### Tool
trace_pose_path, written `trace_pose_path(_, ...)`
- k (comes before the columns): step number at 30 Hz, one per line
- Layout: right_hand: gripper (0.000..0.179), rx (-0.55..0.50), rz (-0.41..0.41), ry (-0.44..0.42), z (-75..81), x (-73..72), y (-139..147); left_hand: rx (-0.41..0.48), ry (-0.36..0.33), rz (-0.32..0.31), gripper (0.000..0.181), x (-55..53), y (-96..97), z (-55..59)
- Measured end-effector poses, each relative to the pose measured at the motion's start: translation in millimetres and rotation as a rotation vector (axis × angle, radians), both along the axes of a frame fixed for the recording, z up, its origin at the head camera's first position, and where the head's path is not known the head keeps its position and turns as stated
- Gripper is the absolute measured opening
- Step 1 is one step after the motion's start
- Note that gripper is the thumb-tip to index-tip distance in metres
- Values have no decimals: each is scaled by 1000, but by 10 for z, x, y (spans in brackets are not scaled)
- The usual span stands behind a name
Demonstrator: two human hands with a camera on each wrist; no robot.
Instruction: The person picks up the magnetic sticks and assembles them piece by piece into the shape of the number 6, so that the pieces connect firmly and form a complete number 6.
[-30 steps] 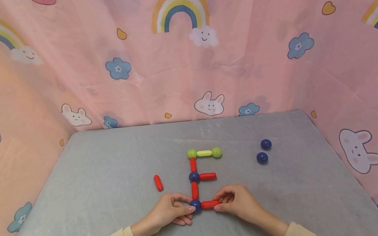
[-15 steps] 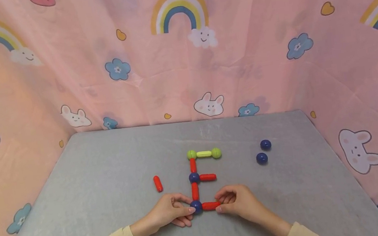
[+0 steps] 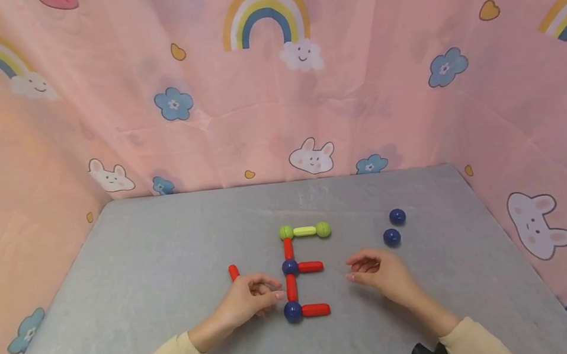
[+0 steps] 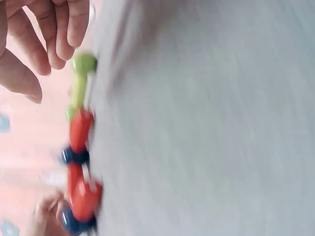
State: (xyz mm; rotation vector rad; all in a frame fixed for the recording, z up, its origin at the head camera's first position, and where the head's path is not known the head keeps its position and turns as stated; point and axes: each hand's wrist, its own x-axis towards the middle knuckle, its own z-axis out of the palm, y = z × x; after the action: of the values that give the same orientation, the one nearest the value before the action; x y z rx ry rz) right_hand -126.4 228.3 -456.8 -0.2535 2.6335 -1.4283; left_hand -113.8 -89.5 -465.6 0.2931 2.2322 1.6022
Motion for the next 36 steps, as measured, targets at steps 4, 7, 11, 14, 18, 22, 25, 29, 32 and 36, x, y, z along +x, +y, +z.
trace_pose_path(4,31,61,-71,123,71,-104,240,-55,122,0,32,-116,59,50)
trace_pose_path(7,34,99,-120,158,108,-176,432,-99,181,7,32,-202,141,59)
trace_pose_path(11,39,125,-186,169,106,-268,668,-123,239,18,33,-306,268,40)
trace_pose_path(14,42,140,-222,171,65,-322,803,-141,264,22,34,-376,348,17)
trace_pose_path(18,43,159,-234,171,2,-370,909,-178,276,16,33,-440,422,-1)
trace_pose_path(22,43,160,-232,168,-30,-395,940,-211,273,12,31,-468,472,6)
trace_pose_path(25,43,164,-226,166,-39,-402,946,-233,260,15,29,-476,497,12)
trace_pose_path(29,44,171,-232,160,-54,-408,957,-249,253,17,27,-492,515,7)
trace_pose_path(32,45,171,-236,162,-71,-417,963,-251,257,20,26,-506,521,-5)
trace_pose_path(36,44,168,-227,166,-86,-433,964,-259,258,26,25,-517,526,-18)
